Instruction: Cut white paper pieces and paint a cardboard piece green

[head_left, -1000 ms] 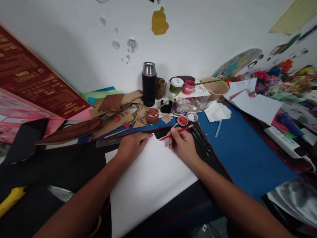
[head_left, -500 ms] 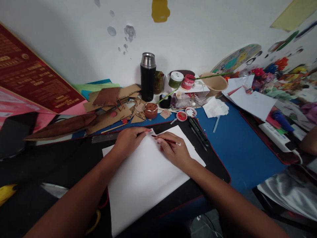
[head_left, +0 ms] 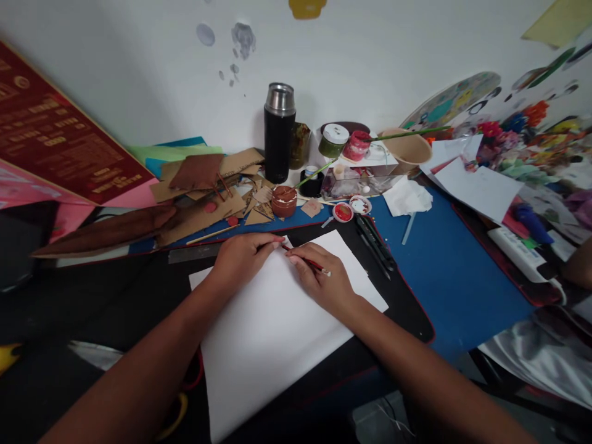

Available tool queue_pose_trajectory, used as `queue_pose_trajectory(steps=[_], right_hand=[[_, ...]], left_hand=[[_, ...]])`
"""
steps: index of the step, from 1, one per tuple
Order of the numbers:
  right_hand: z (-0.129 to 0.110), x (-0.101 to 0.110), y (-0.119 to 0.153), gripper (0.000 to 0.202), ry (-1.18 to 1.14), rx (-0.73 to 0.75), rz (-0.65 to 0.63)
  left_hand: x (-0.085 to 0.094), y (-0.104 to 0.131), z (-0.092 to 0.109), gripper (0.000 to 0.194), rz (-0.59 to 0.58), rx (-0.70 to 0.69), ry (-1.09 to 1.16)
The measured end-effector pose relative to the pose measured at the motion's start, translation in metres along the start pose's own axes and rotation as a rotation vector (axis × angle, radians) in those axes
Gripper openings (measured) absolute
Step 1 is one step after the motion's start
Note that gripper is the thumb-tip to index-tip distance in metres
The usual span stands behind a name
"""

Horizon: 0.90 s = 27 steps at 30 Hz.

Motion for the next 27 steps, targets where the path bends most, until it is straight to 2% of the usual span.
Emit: queue_pose_trajectory(steps=[27], right_hand=[[0.0011,-0.0063,-0.0004,0.024,0.113,-0.049,-0.093]], left_hand=[[-0.0002,0.0022,-0.0011,0.028,0.013,0.0,-0.012]])
Point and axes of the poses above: each hand's wrist, its own y-axis away from the middle knuckle, its own x-axis out of the back of the hand, z = x × y, the point moved 6 cm from there along -y, towards the middle knuckle, and after that the axes turned 7 degrees about y, right-handed, at the moved point
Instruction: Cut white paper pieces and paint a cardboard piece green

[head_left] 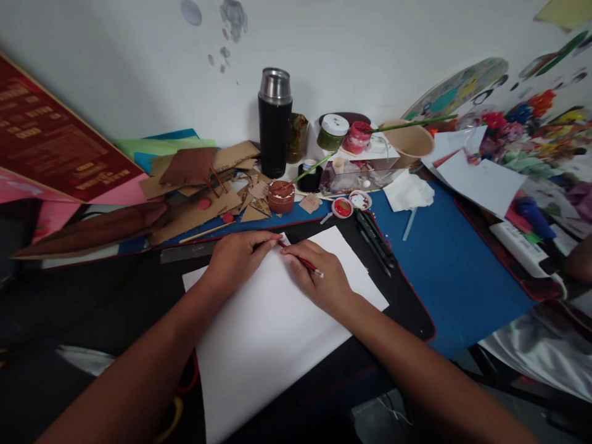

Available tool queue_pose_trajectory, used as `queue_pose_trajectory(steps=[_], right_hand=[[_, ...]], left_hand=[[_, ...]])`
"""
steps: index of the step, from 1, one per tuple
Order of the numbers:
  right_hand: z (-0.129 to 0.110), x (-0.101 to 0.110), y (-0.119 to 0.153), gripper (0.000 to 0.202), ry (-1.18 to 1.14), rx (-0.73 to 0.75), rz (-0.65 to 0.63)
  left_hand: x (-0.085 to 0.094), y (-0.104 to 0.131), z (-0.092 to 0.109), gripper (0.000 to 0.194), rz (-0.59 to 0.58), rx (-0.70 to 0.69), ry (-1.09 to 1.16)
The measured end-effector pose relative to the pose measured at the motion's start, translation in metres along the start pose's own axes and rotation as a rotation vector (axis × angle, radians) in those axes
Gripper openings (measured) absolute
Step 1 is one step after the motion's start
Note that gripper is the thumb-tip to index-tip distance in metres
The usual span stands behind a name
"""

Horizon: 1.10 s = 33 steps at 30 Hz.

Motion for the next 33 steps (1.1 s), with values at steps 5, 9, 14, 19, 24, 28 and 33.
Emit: queue_pose_trajectory(steps=[5,9,14,19,24,28,33], right_hand=[[-0.0001,-0.0001,-0.0001,0.025,-0.002,0.007,0.01],[0.0009,-0.0005,0.0002,0.023,-0.006,0.002,0.009],[0.0007,0.0004,0.0006,0.02,-0.032,0.003,0.036],[0.0011,0.0011,0.0006,0.02,-0.063,-0.014,0.044],[0.0043,0.0015,0.002,0.021,-0.099,-0.05,0.057],[0.0056,0.002,0.0027,0.021,-0.121,-0.081,0.046],[0.0056,0.0037,0.0025,0.021,-0.151,-0.129,0.029]], left_hand=[[0.0006,0.0004,-0.0002,0.028,0.012,-0.004,-0.007],[0.0004,0.0006,-0.0008,0.027,0.022,0.0,-0.015],[0.0006,0.001,0.0004,0.027,0.024,0.001,-0.008],[0.0008,0.0013,0.0002,0.027,0.022,0.008,-0.017],[0.0003,0.001,0.0005,0.028,0.014,0.01,-0.014],[0.0004,0.0009,0.001,0.028,0.01,0.015,-0.013],[0.0008,0.0011,0.0012,0.028,0.0,0.03,-0.015]])
Point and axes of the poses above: each hand's wrist, its own y-axis away from the middle knuckle, its own x-axis out of the back of the hand, z = x × y, the point moved 6 cm from there along -y, towards the middle knuckle, and after that the axes turned 7 degrees about y, right-handed, at the moved point
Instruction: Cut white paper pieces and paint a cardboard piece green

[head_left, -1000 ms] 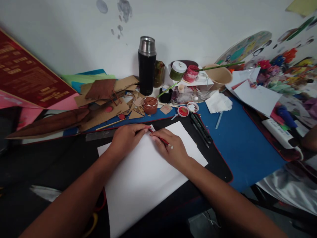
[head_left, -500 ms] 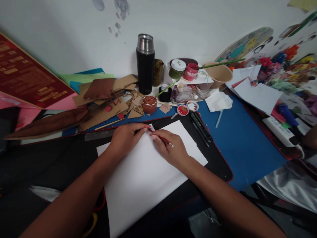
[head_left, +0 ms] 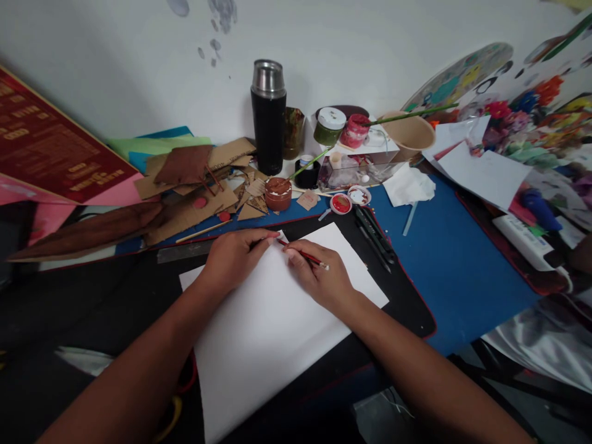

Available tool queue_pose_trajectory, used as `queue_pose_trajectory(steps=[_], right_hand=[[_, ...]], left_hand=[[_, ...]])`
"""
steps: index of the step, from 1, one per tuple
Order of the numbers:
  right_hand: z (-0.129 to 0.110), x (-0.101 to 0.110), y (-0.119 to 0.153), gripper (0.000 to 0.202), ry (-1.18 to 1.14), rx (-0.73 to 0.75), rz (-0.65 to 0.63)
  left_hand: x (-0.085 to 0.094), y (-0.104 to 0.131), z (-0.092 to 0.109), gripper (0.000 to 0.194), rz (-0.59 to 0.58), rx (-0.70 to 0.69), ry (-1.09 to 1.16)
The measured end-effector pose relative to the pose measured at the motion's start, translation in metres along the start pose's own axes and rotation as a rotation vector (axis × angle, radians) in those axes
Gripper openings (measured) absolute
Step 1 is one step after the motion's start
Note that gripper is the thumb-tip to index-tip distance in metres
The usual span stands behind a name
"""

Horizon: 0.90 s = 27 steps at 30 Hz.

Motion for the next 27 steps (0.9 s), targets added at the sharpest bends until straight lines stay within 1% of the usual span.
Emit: queue_pose_trajectory(steps=[9,15,18,27], right_hand=[[0.008,0.003,0.001,0.022,-0.064,-0.086,0.021],[0.012,0.005,0.003,0.024,-0.168,-0.161,0.058],[0.013,0.006,0.004,0.025,-0.214,-0.188,0.055],[0.016,0.0,0.004,0.025,-0.211,-0.162,-0.006]], left_hand=[[0.0,0.0,0.001,0.03,0.005,0.003,0.003],[0.0,0.0,0.001,0.032,0.0,0.008,0.015],[0.0,0.001,0.001,0.033,-0.001,0.009,0.016],[0.0,0.0,0.002,0.032,0.002,0.007,0.011]])
Point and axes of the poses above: each hand's wrist, its own y-axis away from the middle knuckle, its own x-axis out of the back of the hand, z = x × y, the point moved 6 cm from there along -y, towards the middle knuckle, and after that the axes turned 7 degrees about y, right-handed, at the moved point
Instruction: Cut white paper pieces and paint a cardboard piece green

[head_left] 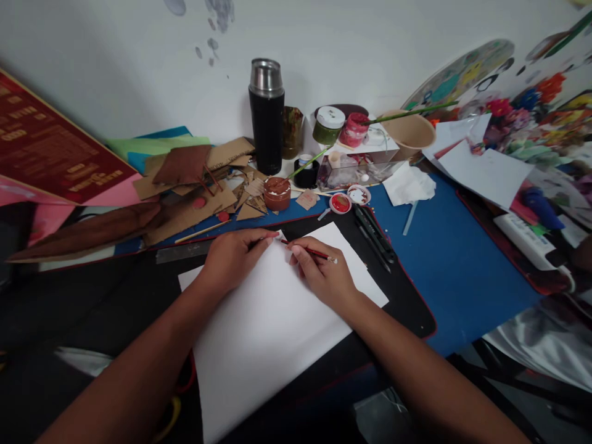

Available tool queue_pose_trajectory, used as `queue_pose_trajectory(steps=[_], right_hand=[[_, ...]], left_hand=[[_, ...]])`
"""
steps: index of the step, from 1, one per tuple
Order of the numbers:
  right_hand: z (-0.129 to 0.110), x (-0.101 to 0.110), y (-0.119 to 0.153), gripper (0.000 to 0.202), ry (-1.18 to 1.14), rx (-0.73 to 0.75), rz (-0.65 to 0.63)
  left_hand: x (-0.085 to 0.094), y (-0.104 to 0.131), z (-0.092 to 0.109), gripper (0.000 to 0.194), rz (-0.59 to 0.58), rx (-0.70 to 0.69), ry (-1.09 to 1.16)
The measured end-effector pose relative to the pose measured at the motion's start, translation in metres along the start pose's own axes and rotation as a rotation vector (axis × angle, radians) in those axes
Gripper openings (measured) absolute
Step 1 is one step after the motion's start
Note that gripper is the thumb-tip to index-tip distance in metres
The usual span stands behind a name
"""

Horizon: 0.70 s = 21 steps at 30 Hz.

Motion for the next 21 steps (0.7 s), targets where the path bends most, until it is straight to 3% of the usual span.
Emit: queue_pose_trajectory(steps=[21], right_hand=[[-0.0031,-0.002,-0.0013,0.023,0.02,0.026,-0.019]], left_hand=[[-0.0006,0.0006,-0.0029,0.031,0.006,-0.01,0.025]])
Point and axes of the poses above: each hand's wrist, its own y-axis away from the middle knuckle, its own x-axis out of the back of the hand, z = x × y, the point moved 6 cm from there along -y, towards the middle knuckle, and after that the axes turned 7 degrees about y, right-handed, at the moved point
